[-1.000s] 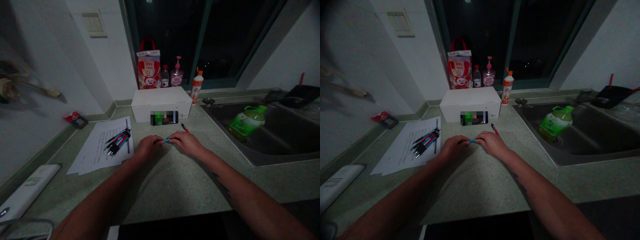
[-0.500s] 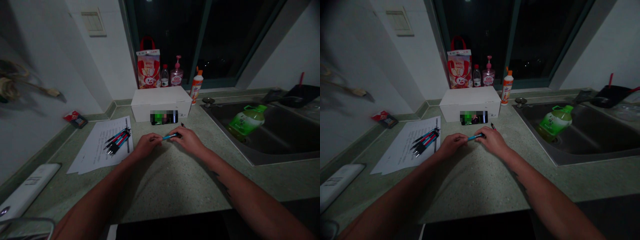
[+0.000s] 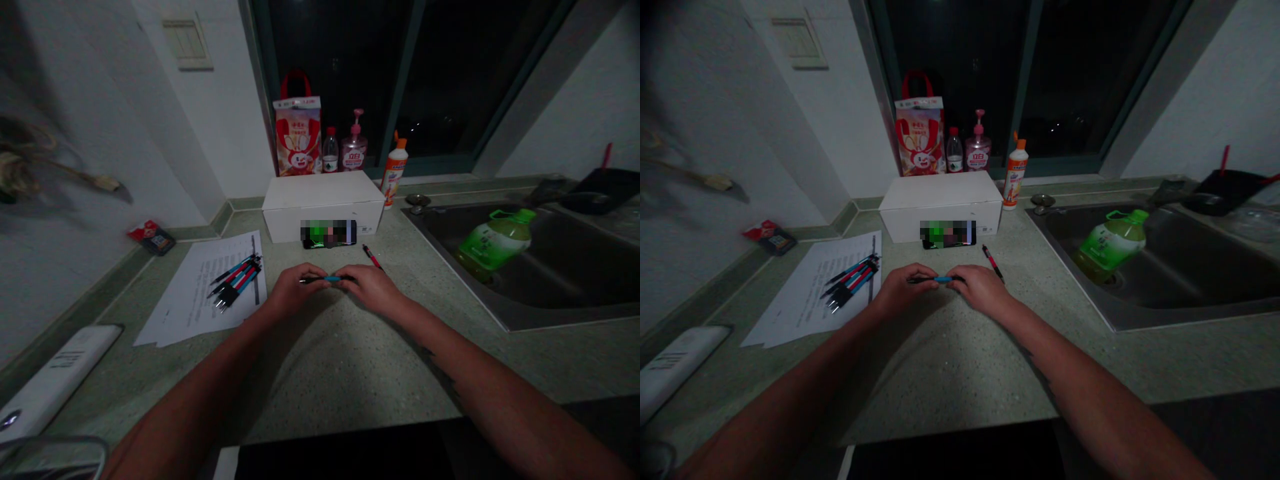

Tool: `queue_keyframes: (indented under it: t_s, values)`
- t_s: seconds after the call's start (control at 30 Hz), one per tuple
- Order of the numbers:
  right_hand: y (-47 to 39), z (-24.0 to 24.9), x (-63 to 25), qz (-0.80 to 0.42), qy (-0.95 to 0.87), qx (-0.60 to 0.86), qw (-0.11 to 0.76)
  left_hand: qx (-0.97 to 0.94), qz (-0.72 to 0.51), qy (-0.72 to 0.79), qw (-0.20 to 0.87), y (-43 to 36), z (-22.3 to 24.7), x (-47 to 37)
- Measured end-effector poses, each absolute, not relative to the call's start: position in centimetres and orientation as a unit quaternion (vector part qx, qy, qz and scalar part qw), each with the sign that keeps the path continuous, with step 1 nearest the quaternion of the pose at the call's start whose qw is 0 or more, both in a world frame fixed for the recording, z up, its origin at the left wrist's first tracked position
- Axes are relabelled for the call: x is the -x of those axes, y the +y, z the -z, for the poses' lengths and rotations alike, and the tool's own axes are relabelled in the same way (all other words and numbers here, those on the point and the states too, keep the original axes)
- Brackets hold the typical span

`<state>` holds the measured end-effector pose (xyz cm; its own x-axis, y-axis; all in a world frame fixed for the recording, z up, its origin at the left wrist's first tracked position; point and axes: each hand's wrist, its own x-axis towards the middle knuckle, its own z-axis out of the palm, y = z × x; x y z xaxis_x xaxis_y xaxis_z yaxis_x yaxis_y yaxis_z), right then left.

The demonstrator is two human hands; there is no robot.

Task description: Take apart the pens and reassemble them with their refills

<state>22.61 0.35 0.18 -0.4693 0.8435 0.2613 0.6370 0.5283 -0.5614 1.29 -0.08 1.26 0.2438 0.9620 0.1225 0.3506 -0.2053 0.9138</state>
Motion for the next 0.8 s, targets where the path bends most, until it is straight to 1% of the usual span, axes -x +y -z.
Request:
queue_keyframes:
  t_s: [0.13,0.3,0.5,0.67,0.8]
  values:
    - [0.4,-0.3,-22.7,-0.181,-0.845,0.422,0.273,-0.680,-0.394,0.466,0.407,-0.2,-1.4,-1.1]
    - [0.3,-0.5,-22.8,-0.180,-0.836,0.426,0.296,-0.680,-0.418,0.480,0.363,0.1,-1.0,-1.0]
    - [0.3,-0.7,-22.8,-0.266,-0.785,0.451,0.333,-0.672,-0.416,0.492,0.365,0.5,-0.5,-0.8]
    - [0.5,-0.5,-22.8,-0.340,-0.773,0.435,0.311,-0.688,-0.424,0.501,0.309,0.1,-0.2,-1.0]
    - [0.6,-0.2,-22.9,-0.362,-0.769,0.423,0.313,-0.697,-0.424,0.505,0.281,-0.1,-0.2,-1.1]
